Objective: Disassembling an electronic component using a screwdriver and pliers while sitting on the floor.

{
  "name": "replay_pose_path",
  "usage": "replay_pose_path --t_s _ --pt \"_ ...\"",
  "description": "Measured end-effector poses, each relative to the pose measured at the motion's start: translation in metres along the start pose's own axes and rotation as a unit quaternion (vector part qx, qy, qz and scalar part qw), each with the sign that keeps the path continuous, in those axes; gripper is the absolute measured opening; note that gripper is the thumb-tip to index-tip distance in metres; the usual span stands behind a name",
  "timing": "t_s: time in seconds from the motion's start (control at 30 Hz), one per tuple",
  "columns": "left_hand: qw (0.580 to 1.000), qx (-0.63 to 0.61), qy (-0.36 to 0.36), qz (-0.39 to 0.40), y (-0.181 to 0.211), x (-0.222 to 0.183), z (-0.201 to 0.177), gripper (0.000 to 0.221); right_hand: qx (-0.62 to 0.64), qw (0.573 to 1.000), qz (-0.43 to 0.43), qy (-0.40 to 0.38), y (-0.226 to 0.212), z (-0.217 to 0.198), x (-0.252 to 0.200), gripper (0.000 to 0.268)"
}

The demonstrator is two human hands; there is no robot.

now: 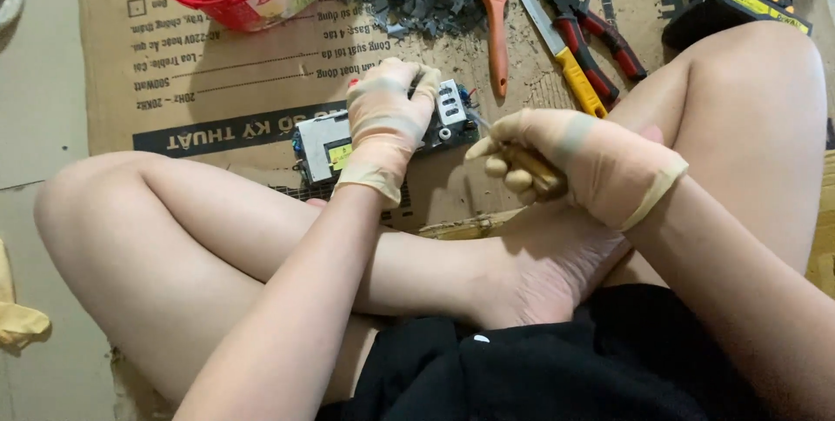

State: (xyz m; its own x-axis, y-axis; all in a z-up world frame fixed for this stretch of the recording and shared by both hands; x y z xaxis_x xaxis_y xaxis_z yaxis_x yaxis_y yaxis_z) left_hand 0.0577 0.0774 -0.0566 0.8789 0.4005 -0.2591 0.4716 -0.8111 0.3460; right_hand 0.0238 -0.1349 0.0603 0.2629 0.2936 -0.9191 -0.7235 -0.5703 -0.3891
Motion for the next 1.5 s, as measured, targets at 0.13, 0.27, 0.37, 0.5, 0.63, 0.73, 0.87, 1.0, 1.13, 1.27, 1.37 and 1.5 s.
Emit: replay_pose_path --t_s 0.13,0.27,0.37,0.5,0.63,0.73,0.87,1.0,1.13,1.27,1.37,1.5 --pt "0.999 0.004 0.037 0.003 0.01 -0.007 -0.006 0.048 0.034 0.999 0.016 0.024 0.007 -0.006 0.021 0.021" --pt "0.998 0.012 0.054 0.012 0.013 -0.01 -0.009 0.051 0.042 0.998 0.034 0.036 0.023 -0.02 0.036 0.016" --pt "0.998 0.021 0.057 0.015 0.016 -0.009 -0.007 0.052 0.027 0.998 0.042 0.045 0.022 -0.019 0.034 0.018" --pt "0.997 0.009 0.073 0.024 0.018 -0.016 -0.015 0.05 -0.01 0.997 0.003 0.08 0.016 -0.015 0.027 0.016" --pt "0.996 0.005 0.083 0.021 0.018 -0.015 -0.014 0.05 -0.04 0.993 -0.035 0.102 0.015 -0.019 0.032 0.017" --pt "0.996 0.007 0.086 0.017 0.018 -0.013 -0.013 0.05 -0.049 0.991 -0.04 0.117 0.018 -0.025 0.037 0.018" --pt "0.995 0.009 0.092 0.024 0.018 -0.012 -0.011 0.049 -0.11 0.982 -0.056 0.144 0.011 -0.021 0.03 0.019" --pt "0.994 -0.012 0.1 0.037 0.022 -0.018 -0.019 0.047 -0.195 0.965 -0.081 0.155 0.005 -0.018 0.031 0.02" --pt "0.994 -0.009 0.111 0.022 0.019 -0.013 -0.011 0.047 -0.226 0.957 -0.066 0.172 -0.004 -0.013 0.019 0.021" --pt "0.995 -0.003 0.1 0.029 0.023 -0.016 -0.014 0.047 -0.245 0.951 -0.06 0.182 -0.008 -0.014 0.022 0.023" --pt "0.997 0.01 0.078 0.024 0.026 -0.015 -0.013 0.048 -0.314 0.931 -0.039 0.183 -0.001 -0.018 0.042 0.027" --pt "0.998 0.015 0.058 0.029 0.029 -0.015 -0.016 0.052 -0.368 0.908 -0.022 0.2 -0.004 -0.016 0.039 0.026"
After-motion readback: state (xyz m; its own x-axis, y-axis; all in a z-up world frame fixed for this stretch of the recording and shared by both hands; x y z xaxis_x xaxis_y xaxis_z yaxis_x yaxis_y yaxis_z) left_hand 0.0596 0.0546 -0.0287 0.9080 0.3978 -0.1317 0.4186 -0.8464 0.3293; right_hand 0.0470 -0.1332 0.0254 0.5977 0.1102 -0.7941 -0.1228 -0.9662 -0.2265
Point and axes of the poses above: each hand's wrist, its own x-axis towards the middle knuckle, its own z-axis out of the palm, y = z × x, the point moved 9 cm from there along x, towards the middle knuckle, and after that the axes turned 6 degrees about -y, right-handed, at the moved point
